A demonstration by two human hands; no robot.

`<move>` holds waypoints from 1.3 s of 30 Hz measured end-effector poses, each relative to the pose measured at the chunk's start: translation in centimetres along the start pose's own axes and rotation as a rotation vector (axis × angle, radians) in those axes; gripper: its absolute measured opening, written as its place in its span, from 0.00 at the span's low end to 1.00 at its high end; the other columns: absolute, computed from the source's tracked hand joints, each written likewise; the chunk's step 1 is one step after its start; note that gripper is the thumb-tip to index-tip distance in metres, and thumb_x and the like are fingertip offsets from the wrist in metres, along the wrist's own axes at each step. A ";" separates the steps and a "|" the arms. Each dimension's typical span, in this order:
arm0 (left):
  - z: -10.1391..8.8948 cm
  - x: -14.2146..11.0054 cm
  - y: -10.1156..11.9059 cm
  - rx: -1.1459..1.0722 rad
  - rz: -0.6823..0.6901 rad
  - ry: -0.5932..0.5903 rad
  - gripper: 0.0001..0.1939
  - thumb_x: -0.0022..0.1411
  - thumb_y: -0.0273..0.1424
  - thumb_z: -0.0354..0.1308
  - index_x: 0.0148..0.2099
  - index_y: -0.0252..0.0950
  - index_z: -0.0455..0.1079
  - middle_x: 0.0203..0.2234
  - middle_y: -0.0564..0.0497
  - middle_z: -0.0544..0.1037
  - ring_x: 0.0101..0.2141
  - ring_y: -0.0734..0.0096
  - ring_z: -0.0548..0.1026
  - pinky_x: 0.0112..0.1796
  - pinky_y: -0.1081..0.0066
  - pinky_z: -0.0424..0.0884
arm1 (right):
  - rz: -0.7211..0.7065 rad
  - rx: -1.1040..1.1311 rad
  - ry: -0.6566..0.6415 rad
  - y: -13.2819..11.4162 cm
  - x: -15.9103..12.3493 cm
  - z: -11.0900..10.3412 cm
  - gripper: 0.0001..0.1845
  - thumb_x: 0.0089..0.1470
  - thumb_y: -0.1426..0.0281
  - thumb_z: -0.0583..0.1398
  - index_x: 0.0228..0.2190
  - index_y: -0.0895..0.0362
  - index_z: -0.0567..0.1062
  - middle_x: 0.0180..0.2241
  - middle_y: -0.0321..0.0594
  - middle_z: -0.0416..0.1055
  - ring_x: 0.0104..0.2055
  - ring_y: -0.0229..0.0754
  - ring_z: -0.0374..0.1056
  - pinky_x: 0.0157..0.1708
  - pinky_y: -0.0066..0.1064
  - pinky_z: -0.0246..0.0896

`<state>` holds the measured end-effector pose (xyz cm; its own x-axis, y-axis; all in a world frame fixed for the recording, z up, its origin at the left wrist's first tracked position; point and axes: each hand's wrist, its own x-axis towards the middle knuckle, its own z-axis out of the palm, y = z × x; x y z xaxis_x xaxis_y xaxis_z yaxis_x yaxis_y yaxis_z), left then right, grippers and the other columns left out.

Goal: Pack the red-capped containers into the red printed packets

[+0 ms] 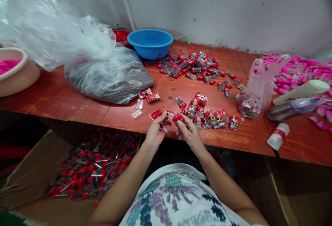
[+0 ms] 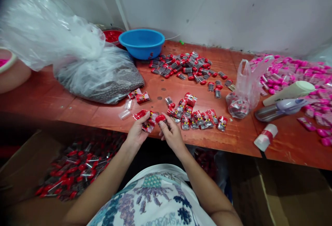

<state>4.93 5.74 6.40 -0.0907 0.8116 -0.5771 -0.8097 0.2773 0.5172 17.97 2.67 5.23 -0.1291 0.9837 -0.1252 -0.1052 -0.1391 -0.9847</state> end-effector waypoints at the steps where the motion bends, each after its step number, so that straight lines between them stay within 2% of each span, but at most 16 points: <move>1: 0.0 0.0 0.0 -0.001 0.009 0.001 0.04 0.49 0.20 0.64 0.28 0.31 0.72 0.23 0.51 0.78 0.23 0.74 0.76 0.27 0.75 0.73 | 0.001 -0.010 -0.021 0.0 0.0 0.0 0.25 0.55 0.59 0.57 0.54 0.52 0.66 0.26 0.32 0.66 0.22 0.32 0.64 0.14 0.21 0.60; 3: -0.1 -0.1 -0.1 0.018 0.032 -0.011 0.06 0.47 0.21 0.66 0.28 0.31 0.72 0.23 0.52 0.78 0.23 0.74 0.75 0.27 0.75 0.73 | 0.006 -0.003 -0.035 0.0 0.0 0.1 0.25 0.55 0.59 0.57 0.53 0.53 0.67 0.26 0.32 0.66 0.21 0.32 0.64 0.14 0.21 0.59; 6: -0.4 -0.2 -0.4 0.104 0.114 -0.071 0.09 0.44 0.24 0.69 0.29 0.31 0.73 0.24 0.52 0.78 0.24 0.74 0.75 0.28 0.74 0.72 | 0.011 0.090 0.023 0.0 0.2 0.3 0.25 0.54 0.59 0.59 0.52 0.52 0.65 0.28 0.31 0.67 0.21 0.31 0.64 0.14 0.20 0.59; 11: -0.6 -0.7 -0.3 0.227 0.254 -0.171 0.10 0.43 0.27 0.70 0.29 0.31 0.73 0.24 0.53 0.77 0.25 0.75 0.74 0.31 0.73 0.71 | -0.022 0.135 0.069 0.2 0.3 0.5 0.17 0.50 0.61 0.63 0.40 0.53 0.67 0.28 0.30 0.67 0.20 0.31 0.64 0.14 0.20 0.58; 16: -0.2 -1.5 0.2 0.349 0.323 -0.236 0.09 0.42 0.25 0.70 0.25 0.32 0.71 0.20 0.55 0.75 0.22 0.78 0.71 0.26 0.77 0.67 | -0.027 0.087 0.017 0.0 0.1 0.0 0.17 0.49 0.62 0.64 0.40 0.53 0.70 0.29 0.32 0.69 0.23 0.33 0.67 0.16 0.21 0.61; 18: -0.1 -1.7 0.2 0.366 0.348 -0.245 0.10 0.42 0.25 0.70 0.28 0.32 0.72 0.21 0.55 0.74 0.21 0.79 0.70 0.24 0.78 0.65 | -0.054 0.059 0.024 -0.2 0.1 -0.3 0.16 0.48 0.63 0.65 0.40 0.53 0.72 0.30 0.33 0.69 0.24 0.34 0.67 0.17 0.22 0.61; 22: 0.0 -1.9 -0.1 0.369 0.319 -0.259 0.16 0.42 0.25 0.70 0.36 0.34 0.73 0.26 0.53 0.77 0.27 0.74 0.74 0.28 0.76 0.68 | -0.176 -0.049 0.105 -0.1 0.2 -0.4 0.14 0.49 0.63 0.65 0.40 0.50 0.77 0.35 0.36 0.66 0.31 0.35 0.68 0.22 0.24 0.65; 26: 0.0 -2.0 -0.4 0.406 0.318 -0.296 0.10 0.45 0.27 0.69 0.31 0.32 0.73 0.25 0.52 0.77 0.27 0.74 0.74 0.32 0.74 0.69 | -0.216 -0.106 0.153 0.2 0.1 -0.2 0.15 0.53 0.63 0.61 0.44 0.48 0.76 0.39 0.38 0.64 0.36 0.37 0.68 0.30 0.28 0.68; 29: -0.1 -2.0 -0.3 0.436 0.324 -0.264 0.12 0.43 0.27 0.70 0.31 0.32 0.73 0.24 0.53 0.77 0.25 0.74 0.74 0.30 0.74 0.69 | -0.176 -0.036 0.104 0.3 -0.1 -0.1 0.18 0.55 0.63 0.60 0.48 0.49 0.74 0.41 0.39 0.66 0.38 0.38 0.68 0.36 0.30 0.70; 32: -0.3 -2.0 0.1 0.457 0.309 -0.267 0.22 0.38 0.24 0.71 0.39 0.35 0.72 0.26 0.53 0.78 0.27 0.71 0.76 0.32 0.73 0.70 | -0.055 0.159 0.067 0.3 -0.2 0.0 0.21 0.52 0.62 0.62 0.48 0.51 0.72 0.37 0.37 0.70 0.33 0.37 0.70 0.32 0.30 0.71; 34: -0.4 -2.0 0.3 0.463 0.282 -0.285 0.26 0.37 0.23 0.71 0.43 0.35 0.71 0.28 0.52 0.79 0.29 0.70 0.76 0.33 0.72 0.71 | -0.002 0.274 0.091 0.3 -0.3 0.1 0.20 0.51 0.62 0.63 0.46 0.53 0.72 0.34 0.36 0.72 0.29 0.36 0.70 0.28 0.29 0.71; 37: -0.4 -2.0 0.3 0.446 0.259 -0.257 0.25 0.39 0.24 0.71 0.43 0.35 0.72 0.27 0.52 0.79 0.28 0.70 0.76 0.32 0.72 0.71 | -0.012 0.303 0.126 0.4 -0.4 0.2 0.16 0.50 0.63 0.64 0.41 0.54 0.73 0.31 0.34 0.73 0.27 0.36 0.70 0.27 0.29 0.70; 39: -0.3 -2.0 0.2 0.436 0.265 -0.220 0.21 0.39 0.25 0.71 0.39 0.34 0.73 0.26 0.52 0.79 0.27 0.71 0.76 0.32 0.72 0.71 | -0.080 0.205 0.150 0.7 -0.4 0.2 0.14 0.49 0.64 0.65 0.39 0.53 0.74 0.32 0.35 0.72 0.29 0.37 0.70 0.28 0.30 0.70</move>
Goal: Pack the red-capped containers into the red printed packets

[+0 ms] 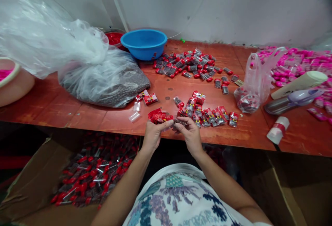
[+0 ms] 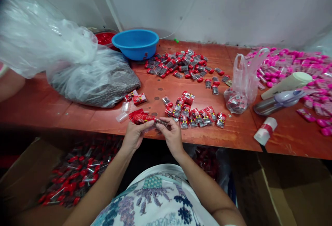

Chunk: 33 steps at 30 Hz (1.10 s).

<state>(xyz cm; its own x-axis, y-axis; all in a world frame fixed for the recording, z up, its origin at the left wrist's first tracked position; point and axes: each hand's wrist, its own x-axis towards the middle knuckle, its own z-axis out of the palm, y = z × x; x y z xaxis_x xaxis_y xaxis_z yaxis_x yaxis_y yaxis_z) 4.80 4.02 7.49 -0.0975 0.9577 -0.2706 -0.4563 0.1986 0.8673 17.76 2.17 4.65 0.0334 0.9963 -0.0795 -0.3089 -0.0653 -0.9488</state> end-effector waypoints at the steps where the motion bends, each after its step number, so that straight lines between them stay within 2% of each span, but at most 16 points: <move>1: 0.1 0.0 0.0 0.003 0.001 0.012 0.18 0.39 0.25 0.71 0.36 0.33 0.73 0.25 0.52 0.78 0.26 0.71 0.76 0.31 0.72 0.71 | -0.052 -0.067 0.009 0.1 0.0 -0.1 0.14 0.48 0.65 0.65 0.39 0.53 0.75 0.33 0.36 0.72 0.30 0.37 0.70 0.29 0.30 0.70; 4: 0.1 0.2 0.1 0.017 -0.014 0.009 0.17 0.38 0.25 0.71 0.33 0.32 0.73 0.25 0.53 0.78 0.26 0.71 0.75 0.31 0.72 0.72 | -0.148 -0.175 0.043 0.1 0.2 -0.2 0.13 0.47 0.65 0.66 0.38 0.52 0.77 0.36 0.37 0.70 0.32 0.37 0.70 0.29 0.30 0.70; 9: 0.1 0.3 0.6 0.024 -0.053 -0.064 0.28 0.36 0.22 0.72 0.43 0.34 0.71 0.28 0.51 0.80 0.30 0.69 0.77 0.35 0.71 0.72 | 0.068 0.089 0.041 -0.3 0.5 0.1 0.14 0.48 0.64 0.65 0.38 0.54 0.75 0.29 0.34 0.74 0.26 0.36 0.72 0.25 0.28 0.70; 11: 0.4 0.3 0.6 -0.001 -0.044 -0.095 0.29 0.37 0.22 0.71 0.46 0.35 0.71 0.30 0.50 0.80 0.31 0.69 0.77 0.37 0.71 0.72 | 0.118 0.159 0.065 -0.4 0.6 0.2 0.15 0.47 0.64 0.66 0.37 0.55 0.74 0.28 0.34 0.75 0.25 0.36 0.72 0.25 0.28 0.70; 15: 1.1 0.1 0.1 -0.047 0.002 -0.051 0.20 0.39 0.24 0.71 0.38 0.34 0.74 0.29 0.51 0.79 0.30 0.70 0.77 0.36 0.72 0.72 | 0.100 0.209 0.112 -0.3 0.5 0.3 0.15 0.48 0.64 0.65 0.39 0.55 0.74 0.29 0.34 0.75 0.24 0.35 0.71 0.27 0.30 0.71; 18: 1.5 0.1 0.0 -0.059 0.020 0.006 0.13 0.40 0.25 0.70 0.31 0.33 0.74 0.26 0.52 0.79 0.28 0.70 0.76 0.33 0.71 0.72 | 0.041 0.156 0.011 -0.6 0.4 -0.1 0.17 0.50 0.64 0.64 0.43 0.51 0.74 0.40 0.38 0.72 0.34 0.38 0.72 0.35 0.34 0.73; 20: 1.6 0.1 0.2 -0.046 0.035 0.038 0.11 0.40 0.25 0.70 0.30 0.33 0.74 0.25 0.52 0.79 0.26 0.71 0.75 0.32 0.72 0.72 | -0.037 0.037 -0.068 -0.8 0.3 -0.5 0.19 0.50 0.65 0.63 0.47 0.49 0.74 0.46 0.39 0.68 0.42 0.42 0.70 0.41 0.36 0.71; 22: 1.7 0.1 0.6 0.004 0.041 0.051 0.10 0.40 0.25 0.70 0.28 0.33 0.74 0.24 0.53 0.78 0.25 0.72 0.75 0.31 0.72 0.71 | -0.114 -0.102 -0.089 -0.9 0.3 -0.8 0.21 0.51 0.65 0.63 0.48 0.47 0.74 0.45 0.40 0.65 0.46 0.43 0.67 0.44 0.37 0.70; 25: 1.8 0.1 1.0 0.118 0.046 0.037 0.10 0.40 0.26 0.70 0.28 0.33 0.74 0.24 0.52 0.78 0.25 0.72 0.74 0.31 0.73 0.70 | -0.102 -0.129 -0.075 -0.9 0.2 -1.0 0.21 0.51 0.65 0.63 0.49 0.46 0.73 0.43 0.39 0.65 0.42 0.41 0.67 0.42 0.36 0.70; 29: 2.1 0.1 1.0 0.172 0.043 -0.017 0.12 0.39 0.26 0.71 0.29 0.33 0.74 0.23 0.53 0.77 0.24 0.73 0.73 0.29 0.74 0.68 | 0.065 0.108 -0.061 -0.9 0.2 -0.7 0.22 0.50 0.64 0.64 0.48 0.47 0.73 0.42 0.37 0.68 0.37 0.40 0.70 0.37 0.37 0.73; 33: 2.1 0.5 0.7 0.179 0.002 -0.048 0.11 0.39 0.26 0.71 0.28 0.32 0.73 0.21 0.53 0.76 0.21 0.76 0.70 0.23 0.77 0.64 | -0.023 0.068 0.016 -0.7 0.2 -0.6 0.21 0.49 0.64 0.64 0.47 0.48 0.74 0.43 0.38 0.67 0.41 0.41 0.69 0.38 0.36 0.74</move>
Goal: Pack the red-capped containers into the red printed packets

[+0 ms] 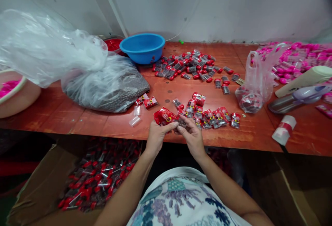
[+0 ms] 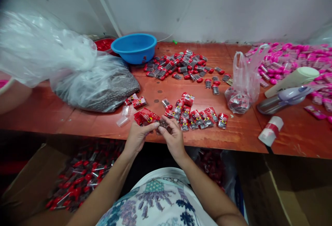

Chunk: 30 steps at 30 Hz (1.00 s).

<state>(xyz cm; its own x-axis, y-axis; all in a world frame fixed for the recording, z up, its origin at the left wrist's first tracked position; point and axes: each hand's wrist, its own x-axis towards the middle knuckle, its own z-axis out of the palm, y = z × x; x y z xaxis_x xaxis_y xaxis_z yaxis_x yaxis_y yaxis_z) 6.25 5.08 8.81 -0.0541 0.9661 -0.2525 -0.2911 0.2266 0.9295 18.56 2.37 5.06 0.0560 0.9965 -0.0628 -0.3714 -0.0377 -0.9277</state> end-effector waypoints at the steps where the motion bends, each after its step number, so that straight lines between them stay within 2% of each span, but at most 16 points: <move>1: -0.1 0.1 -0.1 0.005 -0.012 -0.006 0.11 0.39 0.26 0.71 0.28 0.32 0.73 0.20 0.54 0.75 0.21 0.77 0.69 0.22 0.77 0.63 | -0.010 -0.004 0.007 0.1 0.0 -0.1 0.21 0.49 0.64 0.64 0.47 0.48 0.74 0.44 0.38 0.67 0.40 0.41 0.69 0.38 0.36 0.74; 6: -0.1 0.3 -0.2 -0.078 0.017 0.062 0.12 0.39 0.27 0.70 0.29 0.33 0.73 0.22 0.54 0.75 0.21 0.77 0.69 0.21 0.77 0.63 | 0.062 0.073 -0.032 0.5 0.0 -0.2 0.22 0.50 0.64 0.64 0.48 0.49 0.72 0.41 0.37 0.70 0.34 0.39 0.72 0.37 0.38 0.74; 8: 0.3 0.0 -0.4 -0.091 0.058 0.095 0.11 0.40 0.27 0.70 0.28 0.33 0.72 0.21 0.54 0.75 0.20 0.77 0.69 0.21 0.77 0.62 | -0.016 -0.014 -0.005 0.6 -0.1 0.0 0.21 0.50 0.64 0.63 0.48 0.48 0.73 0.42 0.38 0.68 0.37 0.40 0.71 0.39 0.38 0.73; 10: 0.8 -0.3 -0.6 -0.090 0.070 0.097 0.10 0.41 0.27 0.70 0.26 0.33 0.72 0.19 0.55 0.74 0.20 0.77 0.68 0.22 0.77 0.63 | -0.132 -0.168 0.056 0.8 -0.1 0.1 0.21 0.52 0.65 0.62 0.49 0.47 0.73 0.42 0.40 0.66 0.40 0.41 0.69 0.42 0.37 0.71; 12: 1.1 -0.4 -0.8 -0.099 0.066 0.087 0.10 0.41 0.27 0.70 0.26 0.32 0.71 0.19 0.55 0.73 0.20 0.77 0.68 0.23 0.76 0.64 | -0.189 -0.261 0.090 0.9 0.0 0.2 0.20 0.52 0.66 0.62 0.48 0.47 0.74 0.41 0.40 0.65 0.42 0.41 0.67 0.45 0.36 0.69; 14: 1.0 -0.3 -0.9 -0.110 0.047 0.061 0.10 0.40 0.26 0.70 0.26 0.32 0.72 0.20 0.54 0.74 0.21 0.76 0.70 0.24 0.76 0.66 | -0.131 -0.191 0.046 0.9 0.2 0.1 0.20 0.52 0.65 0.62 0.48 0.46 0.74 0.41 0.39 0.66 0.43 0.41 0.67 0.44 0.36 0.69; 17: 0.5 0.0 -0.8 -0.122 -0.013 0.016 0.11 0.39 0.25 0.70 0.28 0.32 0.74 0.22 0.52 0.77 0.23 0.73 0.73 0.26 0.75 0.69 | 0.028 -0.001 -0.086 0.7 0.8 -0.4 0.22 0.50 0.64 0.63 0.48 0.45 0.73 0.43 0.37 0.66 0.42 0.41 0.69 0.40 0.36 0.73; 20: 0.2 0.3 -0.9 -0.127 -0.077 0.008 0.16 0.39 0.24 0.71 0.34 0.33 0.75 0.24 0.52 0.78 0.23 0.74 0.73 0.25 0.76 0.68 | 0.061 0.011 -0.150 0.4 1.3 -1.5 0.25 0.45 0.65 0.67 0.48 0.45 0.74 0.44 0.36 0.67 0.42 0.41 0.69 0.40 0.35 0.72; 24: 0.5 0.3 -1.2 -0.128 -0.149 -0.048 0.26 0.36 0.22 0.71 0.43 0.35 0.74 0.26 0.52 0.79 0.24 0.73 0.74 0.26 0.76 0.68 | 0.161 0.060 -0.155 0.3 1.3 -2.7 0.26 0.45 0.64 0.67 0.49 0.47 0.73 0.36 0.35 0.73 0.31 0.37 0.72 0.31 0.31 0.73; 27: 1.0 0.3 -1.7 -0.115 -0.101 -0.031 0.19 0.39 0.24 0.71 0.37 0.33 0.75 0.26 0.51 0.78 0.25 0.74 0.74 0.25 0.78 0.67 | 0.209 0.085 -0.067 0.4 1.0 -3.0 0.24 0.47 0.63 0.65 0.48 0.50 0.73 0.32 0.35 0.75 0.23 0.34 0.71 0.23 0.27 0.70; 30: 1.3 0.5 -2.2 -0.110 -0.015 0.039 0.10 0.42 0.26 0.70 0.28 0.31 0.73 0.21 0.53 0.76 0.21 0.78 0.71 0.22 0.78 0.64 | 0.150 -0.024 -0.027 0.2 0.6 -3.1 0.25 0.49 0.63 0.64 0.50 0.51 0.71 0.32 0.35 0.76 0.24 0.35 0.70 0.24 0.26 0.69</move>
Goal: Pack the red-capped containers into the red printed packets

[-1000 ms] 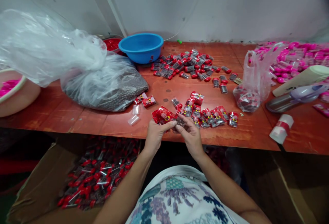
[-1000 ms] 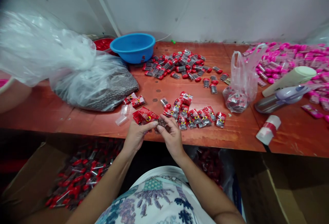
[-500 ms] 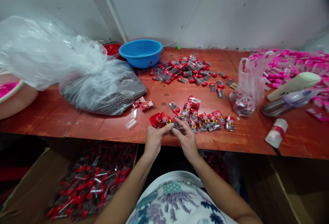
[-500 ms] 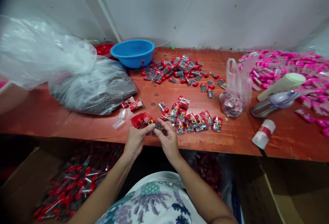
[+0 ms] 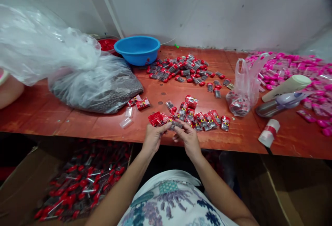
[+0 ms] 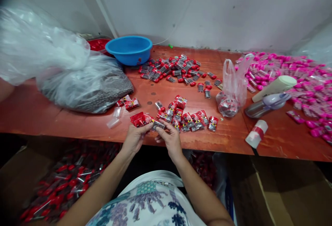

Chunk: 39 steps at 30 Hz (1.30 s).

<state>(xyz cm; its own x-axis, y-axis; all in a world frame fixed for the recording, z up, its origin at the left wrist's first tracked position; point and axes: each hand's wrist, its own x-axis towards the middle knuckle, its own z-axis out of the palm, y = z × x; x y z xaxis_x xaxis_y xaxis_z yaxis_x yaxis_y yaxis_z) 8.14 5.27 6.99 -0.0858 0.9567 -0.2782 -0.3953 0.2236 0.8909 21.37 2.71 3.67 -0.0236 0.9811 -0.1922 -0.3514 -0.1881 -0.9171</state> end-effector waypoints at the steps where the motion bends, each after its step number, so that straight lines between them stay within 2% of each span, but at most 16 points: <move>1: 0.1 0.1 -0.1 0.002 0.014 0.012 0.10 0.42 0.26 0.70 0.27 0.31 0.72 0.20 0.53 0.75 0.20 0.78 0.69 0.21 0.79 0.64 | -0.045 -0.057 -0.002 -0.1 -0.1 -0.1 0.25 0.50 0.63 0.64 0.51 0.50 0.71 0.34 0.36 0.76 0.27 0.36 0.71 0.28 0.28 0.70; 3: 0.2 0.1 -0.2 0.011 0.016 0.010 0.10 0.42 0.26 0.70 0.27 0.31 0.72 0.19 0.54 0.74 0.19 0.79 0.69 0.21 0.79 0.63 | -0.142 -0.167 -0.026 -0.2 -0.2 -0.5 0.25 0.52 0.63 0.62 0.52 0.50 0.70 0.41 0.39 0.75 0.36 0.39 0.71 0.37 0.32 0.71; 5: 0.3 0.0 -0.2 0.019 0.003 -0.009 0.10 0.42 0.26 0.70 0.27 0.31 0.72 0.20 0.54 0.74 0.20 0.79 0.69 0.21 0.79 0.63 | -0.190 -0.219 -0.057 -0.4 -0.3 -0.9 0.23 0.53 0.63 0.61 0.52 0.50 0.71 0.46 0.40 0.73 0.41 0.41 0.71 0.42 0.34 0.69; 10: 1.1 -0.4 -0.6 -0.009 -0.043 -0.043 0.10 0.42 0.26 0.70 0.28 0.31 0.72 0.21 0.54 0.74 0.21 0.79 0.69 0.21 0.79 0.63 | -0.142 -0.184 -0.066 -0.7 -0.4 -1.6 0.23 0.54 0.62 0.61 0.51 0.50 0.71 0.41 0.40 0.74 0.35 0.40 0.71 0.38 0.35 0.71; 14: 1.9 -0.7 -1.6 -0.030 -0.026 -0.020 0.10 0.43 0.26 0.69 0.28 0.31 0.73 0.21 0.54 0.74 0.20 0.79 0.68 0.19 0.80 0.62 | -0.340 -0.421 0.033 -0.2 -0.7 -1.9 0.22 0.54 0.65 0.60 0.52 0.49 0.71 0.44 0.42 0.71 0.44 0.44 0.69 0.46 0.37 0.67; 16: 2.2 -0.8 -2.0 -0.043 -0.013 0.004 0.09 0.43 0.27 0.69 0.27 0.31 0.72 0.19 0.55 0.73 0.19 0.81 0.67 0.19 0.80 0.61 | -0.377 -0.451 0.052 0.2 -0.7 -2.0 0.22 0.54 0.66 0.61 0.51 0.49 0.72 0.45 0.42 0.71 0.47 0.45 0.67 0.49 0.38 0.64; 18: 2.3 -0.8 -2.2 -0.050 -0.017 -0.014 0.09 0.44 0.26 0.69 0.27 0.31 0.72 0.19 0.55 0.73 0.18 0.81 0.67 0.19 0.80 0.61 | -0.310 -0.344 0.059 0.5 -0.7 -2.0 0.21 0.53 0.66 0.61 0.50 0.49 0.73 0.44 0.41 0.72 0.45 0.45 0.69 0.46 0.38 0.66; 22: 2.3 -0.8 -2.2 -0.051 -0.026 -0.122 0.08 0.45 0.25 0.68 0.29 0.31 0.73 0.20 0.54 0.74 0.19 0.80 0.68 0.21 0.79 0.64 | -0.082 -0.027 0.036 0.3 -0.6 -2.0 0.23 0.51 0.64 0.63 0.50 0.51 0.73 0.33 0.37 0.75 0.31 0.40 0.71 0.34 0.34 0.70; 25: 2.5 -0.7 -2.3 -0.071 -0.050 -0.139 0.08 0.45 0.26 0.68 0.31 0.31 0.74 0.21 0.54 0.74 0.20 0.80 0.68 0.22 0.79 0.65 | -0.056 0.014 0.040 0.0 -0.5 -2.0 0.23 0.50 0.65 0.64 0.49 0.52 0.73 0.29 0.34 0.74 0.28 0.37 0.69 0.33 0.32 0.69; 30: 3.1 -0.5 -3.1 -0.033 -0.161 -0.111 0.09 0.46 0.29 0.68 0.31 0.31 0.74 0.21 0.52 0.76 0.20 0.77 0.71 0.23 0.78 0.68 | -0.200 -0.214 0.130 0.5 0.5 -3.2 0.15 0.47 0.65 0.65 0.39 0.54 0.76 0.30 0.34 0.73 0.31 0.39 0.68 0.35 0.31 0.66; 33: 3.4 0.2 -3.0 -0.055 -0.194 -0.085 0.13 0.47 0.29 0.68 0.37 0.32 0.75 0.27 0.49 0.79 0.25 0.71 0.76 0.26 0.75 0.72 | -0.304 -0.396 0.211 0.1 1.9 -4.7 0.11 0.49 0.64 0.63 0.35 0.55 0.74 0.31 0.35 0.70 0.32 0.39 0.66 0.36 0.30 0.64; 37: 3.8 1.7 -2.5 -0.183 -0.144 -0.099 0.19 0.46 0.26 0.68 0.44 0.33 0.74 0.34 0.46 0.81 0.35 0.64 0.78 0.34 0.71 0.75 | -0.462 -0.697 0.390 -1.8 3.1 -5.9 0.19 0.47 0.64 0.65 0.42 0.54 0.73 0.39 0.41 0.68 0.39 0.43 0.66 0.42 0.34 0.63; 39: 4.3 2.3 -2.3 -0.222 -0.122 -0.093 0.21 0.46 0.25 0.68 0.46 0.34 0.73 0.35 0.46 0.81 0.36 0.64 0.78 0.35 0.71 0.75 | -0.492 -0.752 0.329 -2.5 3.3 -5.5 0.20 0.49 0.65 0.64 0.45 0.53 0.72 0.41 0.42 0.68 0.42 0.44 0.66 0.44 0.35 0.63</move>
<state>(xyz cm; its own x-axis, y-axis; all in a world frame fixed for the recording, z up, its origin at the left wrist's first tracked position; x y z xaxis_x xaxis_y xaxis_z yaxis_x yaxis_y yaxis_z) 12.81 7.72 5.86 0.0548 0.9404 -0.3356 -0.5895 0.3018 0.7493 27.33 6.14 3.40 0.2710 0.9175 0.2910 0.4438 0.1492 -0.8836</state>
